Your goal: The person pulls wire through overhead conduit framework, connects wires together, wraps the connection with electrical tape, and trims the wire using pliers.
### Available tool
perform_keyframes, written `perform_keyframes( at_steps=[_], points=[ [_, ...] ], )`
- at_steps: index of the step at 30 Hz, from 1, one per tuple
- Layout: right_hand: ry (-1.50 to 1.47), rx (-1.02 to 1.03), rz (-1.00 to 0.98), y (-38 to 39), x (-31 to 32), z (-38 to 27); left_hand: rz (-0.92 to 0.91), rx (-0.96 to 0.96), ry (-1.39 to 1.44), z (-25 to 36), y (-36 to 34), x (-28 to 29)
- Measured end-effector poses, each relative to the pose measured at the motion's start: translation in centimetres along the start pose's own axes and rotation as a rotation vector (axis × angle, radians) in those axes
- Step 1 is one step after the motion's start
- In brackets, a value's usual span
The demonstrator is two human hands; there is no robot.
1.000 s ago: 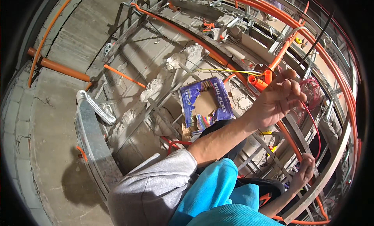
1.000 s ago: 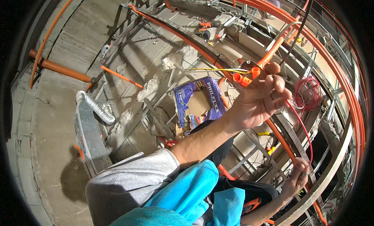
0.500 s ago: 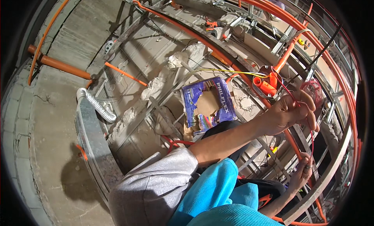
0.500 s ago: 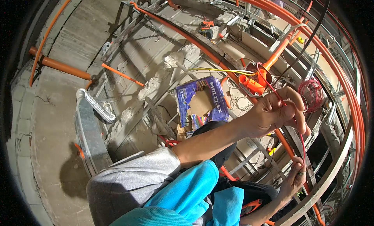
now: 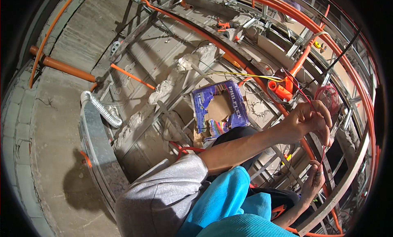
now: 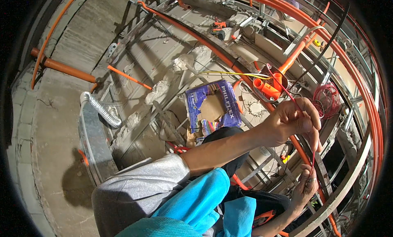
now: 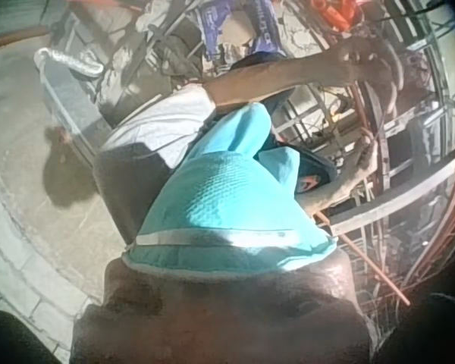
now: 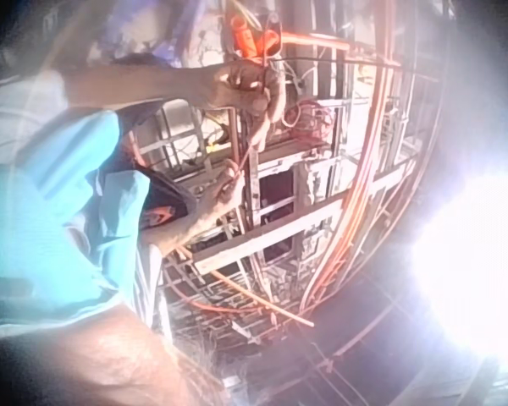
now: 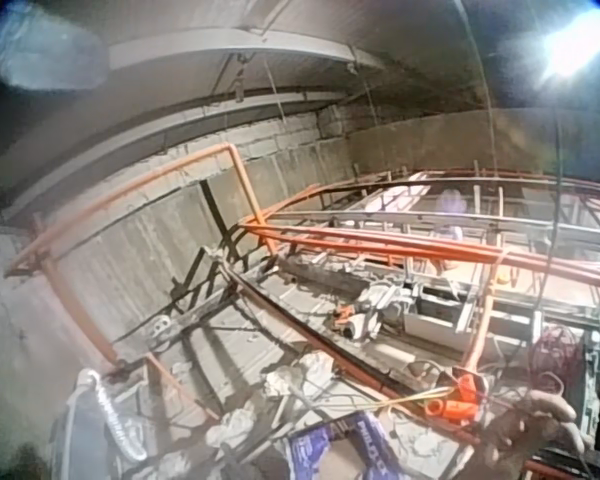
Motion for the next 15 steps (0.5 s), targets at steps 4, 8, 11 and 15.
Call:
perform_keyframes(
  at_steps=[4, 8, 11, 15],
  points=[
    [0.016, 0.011, -0.022, -0.3, -0.3, -0.4, 0.006, -0.060, 0.037, -0.1, 0.2, 0.1],
    [0.056, -0.023, -0.036, -0.2, -0.1, 0.1, 0.003, -0.061, 0.019, 0.1, 0.2, 0.0],
    [0.088, -0.003, -0.034, -0.1, 0.1, 0.8, -0.029, -0.043, 0.039, 0.1, 0.4, -0.2],
    [0.087, -0.104, -0.096, 0.0, 0.1, 1.7, 0.012, -0.066, 0.033, 0.1, 0.3, -0.1]
  ],
)
Point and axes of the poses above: each hand's wrist, its own y-axis away from the middle knuckle, its own x-axis out of the back of the hand, z = x × y, the point moved 3 cm from there along -y, towards the middle knuckle, and after that the axes turned 2 degrees about x, right-handed, at the moved point
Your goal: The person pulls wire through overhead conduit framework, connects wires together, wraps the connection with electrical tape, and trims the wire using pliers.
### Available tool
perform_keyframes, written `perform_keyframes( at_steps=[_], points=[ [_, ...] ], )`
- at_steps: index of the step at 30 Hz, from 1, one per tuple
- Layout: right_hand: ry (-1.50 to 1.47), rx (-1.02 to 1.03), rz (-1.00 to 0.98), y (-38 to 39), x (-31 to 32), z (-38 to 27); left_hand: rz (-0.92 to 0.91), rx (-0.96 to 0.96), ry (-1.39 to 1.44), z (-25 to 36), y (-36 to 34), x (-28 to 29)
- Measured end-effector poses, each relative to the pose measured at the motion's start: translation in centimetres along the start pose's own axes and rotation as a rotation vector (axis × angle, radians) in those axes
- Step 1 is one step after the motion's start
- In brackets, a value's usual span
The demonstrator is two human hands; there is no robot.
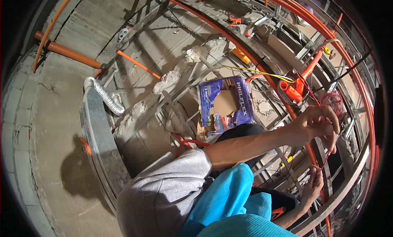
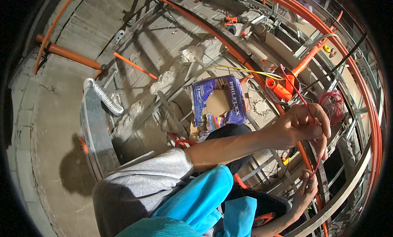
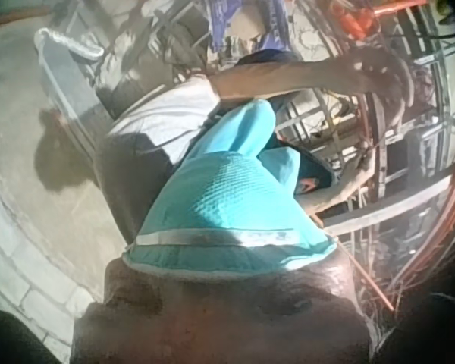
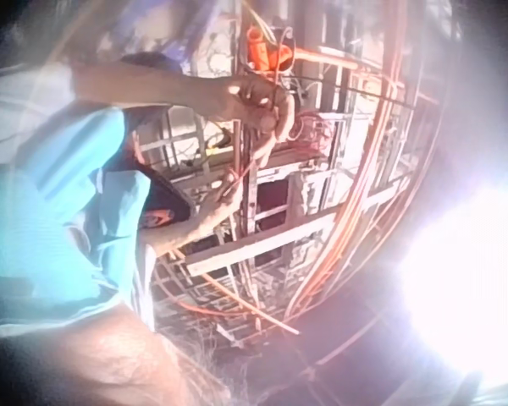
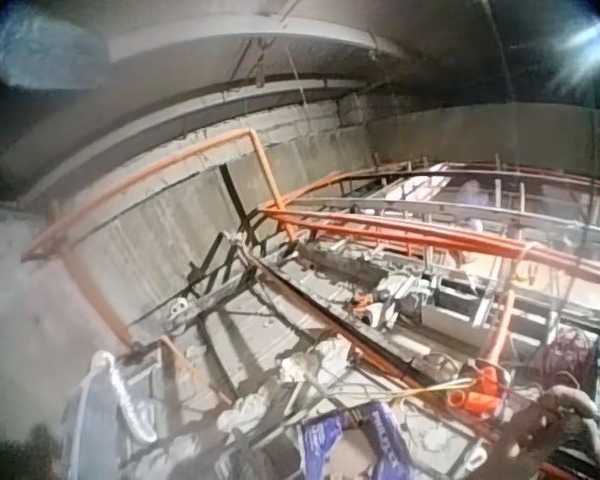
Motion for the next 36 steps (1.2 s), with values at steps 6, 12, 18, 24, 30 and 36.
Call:
perform_keyframes(
  at_steps=[6, 12, 18, 24, 30, 36],
  points=[
    [0.106, 0.061, -0.040, 0.0, 0.1, 0.8, 0.051, 0.005, 0.006, 0.4, 0.0, 0.4],
    [-0.053, 0.056, 0.110, 0.2, 2.1, 2.2, 0.100, 0.008, 0.088, 0.1, -0.9, 0.9],
    [-0.257, 0.095, 0.132, -0.4, 2.2, 3.8, 0.102, -0.024, 0.076, 0.4, -0.5, 1.4],
    [-0.542, 0.130, 0.208, 0.1, 2.6, 5.5, 0.101, -0.009, 0.099, 0.8, -0.5, 1.5],
    [-0.399, -0.069, 0.192, 0.2, 2.5, 4.5, -0.034, 0.016, 0.089, -0.2, -0.3, 2.2],
    [-0.438, 0.105, 0.102, -2.9, -0.4, 0.4, -0.010, 0.040, -0.171, -0.1, -0.2, 4.0]
  ],
)
Point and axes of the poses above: each hand's wrist, its own y-axis away from the middle knuckle, its own x-axis out of the back of the hand, z = x × y, the point moved 3 cm from there along -y, towards the middle knuckle, and after that the axes turned 2 degrees about x, right-handed, at the moved point
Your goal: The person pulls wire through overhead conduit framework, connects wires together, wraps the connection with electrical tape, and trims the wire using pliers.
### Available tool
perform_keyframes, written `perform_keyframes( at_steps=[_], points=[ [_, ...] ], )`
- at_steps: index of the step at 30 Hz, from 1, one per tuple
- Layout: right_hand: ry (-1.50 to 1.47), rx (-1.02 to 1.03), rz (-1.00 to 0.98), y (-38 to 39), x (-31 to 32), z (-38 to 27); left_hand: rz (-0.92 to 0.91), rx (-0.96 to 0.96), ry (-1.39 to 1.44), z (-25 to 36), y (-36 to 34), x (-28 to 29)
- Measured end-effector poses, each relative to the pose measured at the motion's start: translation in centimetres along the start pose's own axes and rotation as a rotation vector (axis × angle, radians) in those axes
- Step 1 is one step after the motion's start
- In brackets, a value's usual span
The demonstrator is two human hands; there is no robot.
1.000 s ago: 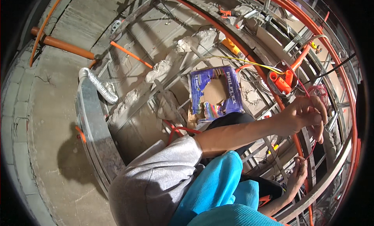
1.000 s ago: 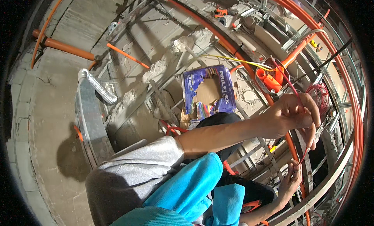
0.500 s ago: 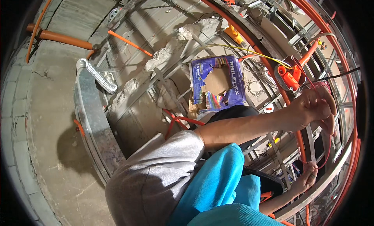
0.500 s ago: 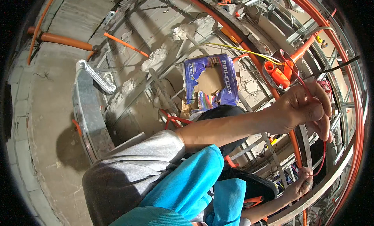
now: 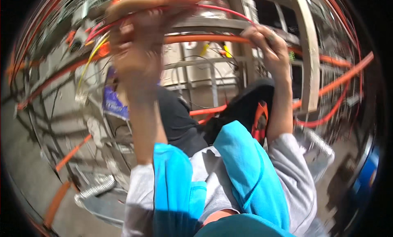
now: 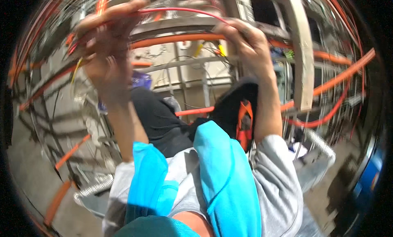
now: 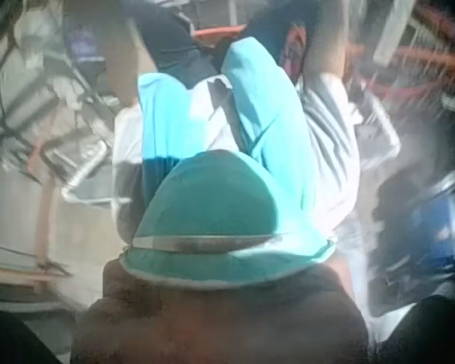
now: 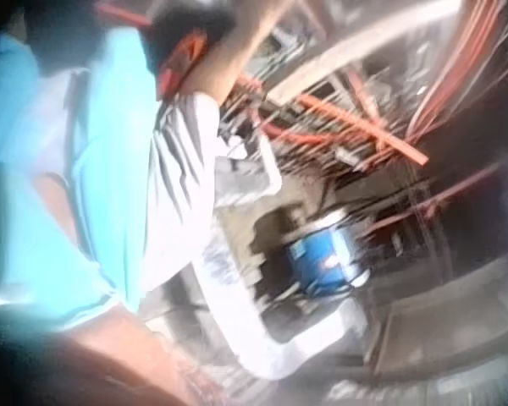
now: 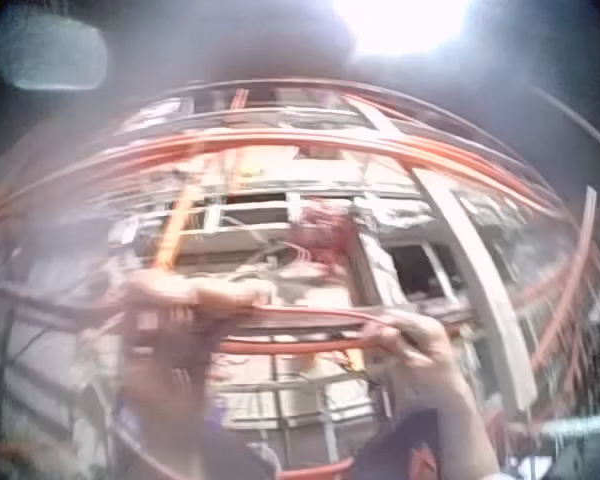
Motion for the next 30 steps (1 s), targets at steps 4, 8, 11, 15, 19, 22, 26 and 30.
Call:
perform_keyframes(
  at_steps=[4, 8, 11, 15, 19, 22, 26, 30],
  points=[
    [-0.040, 0.059, 0.040, 1.0, 1.9, -0.2, -0.054, 0.047, 0.005, -0.8, -0.6, -1.2],
    [0.042, -0.007, -0.059, 1.7, 2.3, -1.0, -0.108, 0.090, -0.047, 0.1, -0.4, 0.1],
    [0.111, -0.085, -0.200, 2.9, 2.0, -1.4, -0.129, 0.153, 0.032, 0.1, 0.7, 0.0],
    [0.181, 0.005, -0.463, 3.5, 1.6, -1.6, -0.321, 0.147, 0.220, 0.2, 0.4, 0.5],
    [0.271, 0.059, -0.525, 4.6, 1.2, -1.5, -0.550, 0.288, 0.221, 0.2, 0.2, -1.0],
    [0.257, -0.128, -0.649, 4.5, 1.9, -1.1, -0.558, 0.323, 0.108, 0.5, 0.4, -2.3],
    [0.252, -0.118, -0.640, 4.5, 2.3, 1.0, -0.713, 0.346, 0.281, 0.2, -0.2, -2.7],
    [0.280, -0.317, -0.700, 4.4, 3.9, 5.4, -0.836, 0.380, 0.353, 0.1, -0.8, -3.7]
  ],
)
Point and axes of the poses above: each hand's wrist, its own y-axis away from the middle knuckle, its own x-axis out of the back of the hand, z = x × y, the point moved 3 cm from there along -y, towards the middle knuckle, and after that the axes turned 2 degrees about x, right-handed, at the moved point
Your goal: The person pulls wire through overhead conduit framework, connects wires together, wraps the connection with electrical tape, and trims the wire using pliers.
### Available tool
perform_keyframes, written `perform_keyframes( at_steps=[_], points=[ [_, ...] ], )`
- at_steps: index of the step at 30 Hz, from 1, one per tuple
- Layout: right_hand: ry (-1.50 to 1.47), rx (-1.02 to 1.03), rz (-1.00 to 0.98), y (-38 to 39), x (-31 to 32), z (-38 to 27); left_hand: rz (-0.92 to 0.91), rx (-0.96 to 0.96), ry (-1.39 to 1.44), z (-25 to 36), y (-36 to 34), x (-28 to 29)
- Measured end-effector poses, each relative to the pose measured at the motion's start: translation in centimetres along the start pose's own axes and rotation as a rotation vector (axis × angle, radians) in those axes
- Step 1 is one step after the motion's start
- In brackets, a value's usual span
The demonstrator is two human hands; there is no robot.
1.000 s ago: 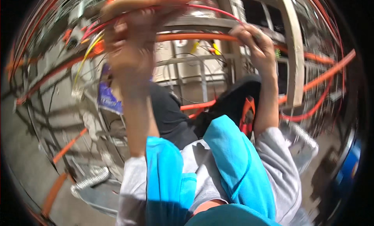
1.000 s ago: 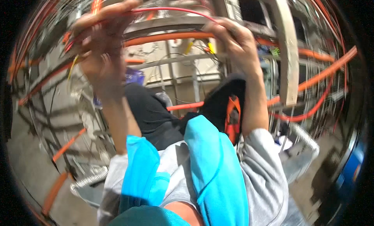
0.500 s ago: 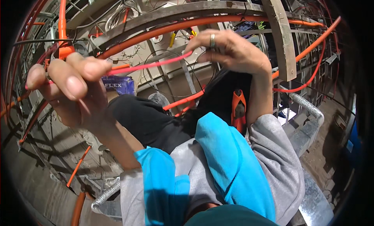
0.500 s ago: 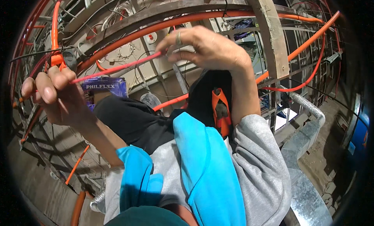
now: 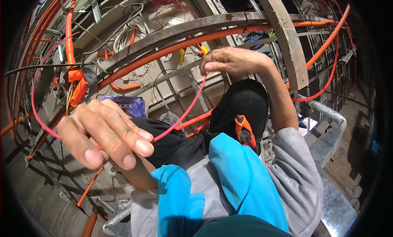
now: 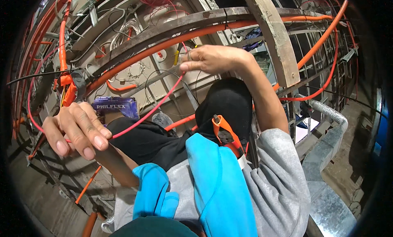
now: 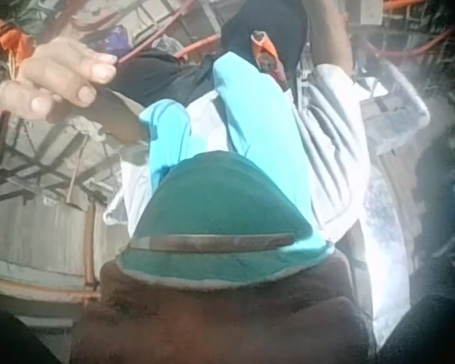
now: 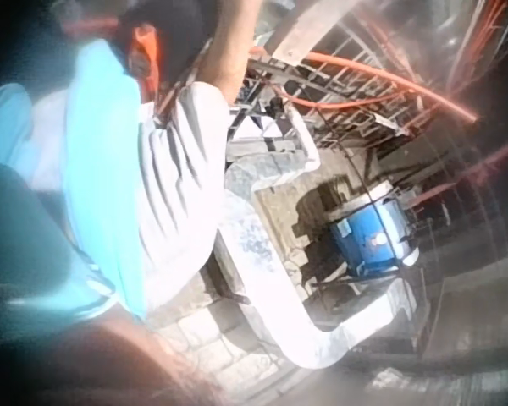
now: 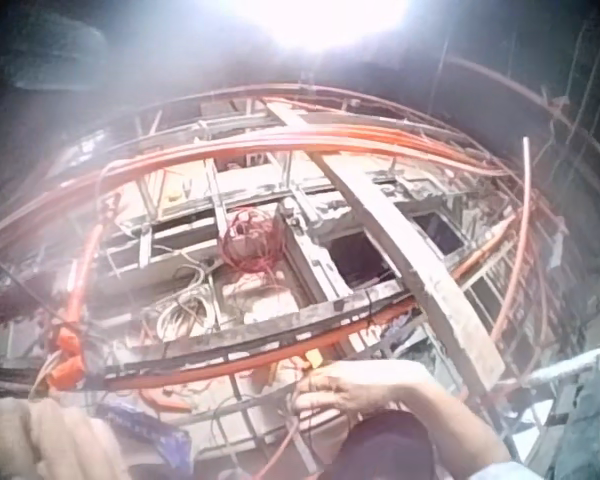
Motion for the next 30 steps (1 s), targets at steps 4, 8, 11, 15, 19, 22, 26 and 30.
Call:
perform_keyframes(
  at_steps=[4, 8, 11, 15, 19, 22, 26, 30],
  points=[
    [-0.088, -0.291, 0.069, -2.4, -0.7, 4.6, -0.048, 0.065, -0.016, 0.4, -0.5, -1.3],
    [-0.294, -0.068, 0.364, -9.2, -4.6, 9.0, -0.071, 0.133, -0.053, 1.5, 0.0, -2.8],
    [-0.453, -0.240, 0.442, -13.0, -6.1, 13.6, -0.030, 0.095, -0.057, 0.8, 1.6, -3.9],
    [-1.416, -0.423, 0.516, -17.3, -8.1, 17.3, 0.215, -0.023, -0.014, 3.5, 7.2, -6.5],
    [-1.637, -0.323, 0.526, -18.0, -9.8, 15.1, 0.710, -0.079, -0.197, 6.0, 13.4, -11.4],
    [-1.592, -0.283, 0.518, -17.6, -10.6, 13.9, 1.215, -0.207, -0.208, 7.1, 18.9, -12.8],
    [-1.560, -0.079, 0.399, -16.9, -11.3, 11.2, 1.512, -0.153, -0.156, 7.7, 26.2, -12.3],
    [-1.665, 0.020, 0.419, -15.9, -11.2, 9.4, 1.520, -0.089, 0.049, 6.7, 29.4, -10.6]
  ],
)
Point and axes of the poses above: each hand's wrist, its own y-axis away from the middle knuckle, its own x-axis out of the back of the hand, z = x × y, the point moved 3 cm from there along -y, towards the middle knuckle, and after that the axes turned 2 degrees about x, right-handed, at the moved point
